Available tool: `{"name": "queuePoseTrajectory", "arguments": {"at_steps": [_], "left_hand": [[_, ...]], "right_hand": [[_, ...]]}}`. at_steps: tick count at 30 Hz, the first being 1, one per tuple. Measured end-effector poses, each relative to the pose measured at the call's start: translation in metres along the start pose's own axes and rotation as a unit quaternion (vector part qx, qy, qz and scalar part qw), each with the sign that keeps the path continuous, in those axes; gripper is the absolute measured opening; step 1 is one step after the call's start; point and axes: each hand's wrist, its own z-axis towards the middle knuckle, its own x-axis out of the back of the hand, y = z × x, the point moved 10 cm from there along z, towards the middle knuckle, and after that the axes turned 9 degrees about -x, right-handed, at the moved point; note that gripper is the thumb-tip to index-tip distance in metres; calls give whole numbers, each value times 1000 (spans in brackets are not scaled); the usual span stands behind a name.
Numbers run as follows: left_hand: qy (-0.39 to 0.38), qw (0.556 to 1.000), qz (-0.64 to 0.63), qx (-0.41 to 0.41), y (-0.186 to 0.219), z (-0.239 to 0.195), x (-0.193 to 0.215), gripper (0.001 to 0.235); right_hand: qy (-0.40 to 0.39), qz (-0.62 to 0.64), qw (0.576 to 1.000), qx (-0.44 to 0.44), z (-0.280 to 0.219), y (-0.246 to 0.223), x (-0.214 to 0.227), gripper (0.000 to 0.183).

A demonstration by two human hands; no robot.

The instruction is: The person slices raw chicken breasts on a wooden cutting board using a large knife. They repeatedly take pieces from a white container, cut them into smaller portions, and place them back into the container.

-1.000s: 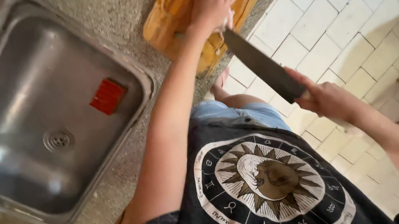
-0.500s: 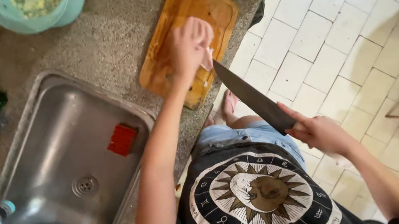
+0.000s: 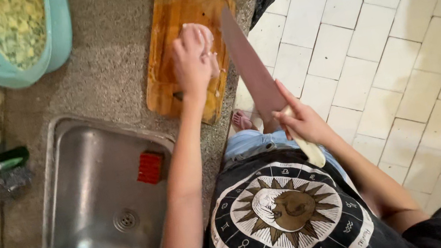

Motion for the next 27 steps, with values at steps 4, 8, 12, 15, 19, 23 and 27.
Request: {"name": "queuePoseTrajectory", "arguments": {"at_steps": [4, 8, 12, 15, 19, 23, 27], "left_hand": [[140, 990, 13, -14, -46, -1, 11, 55], [119, 979, -144, 77, -112, 13, -16, 34], [102, 969, -217, 55, -85, 13, -17, 35], [187, 977, -96, -46, -81, 13, -10, 27], [184, 981, -40, -44, -58, 2, 3, 21], [193, 976, -33, -94, -48, 2, 10, 13], [193, 967, -48, -158, -25, 0, 25, 16]], "right_hand": [[33, -52, 998, 1, 14, 7, -4, 72], [45, -157, 987, 7, 19, -4, -18, 68], [69, -179, 978, 87, 39, -7, -34, 68], [43, -141, 975, 170, 40, -22, -43, 68], [62, -205, 965, 150, 65, -25, -52, 69], [108, -254, 950, 147, 103, -37, -61, 72], [163, -260, 940, 147, 148, -67, -63, 75]]}}
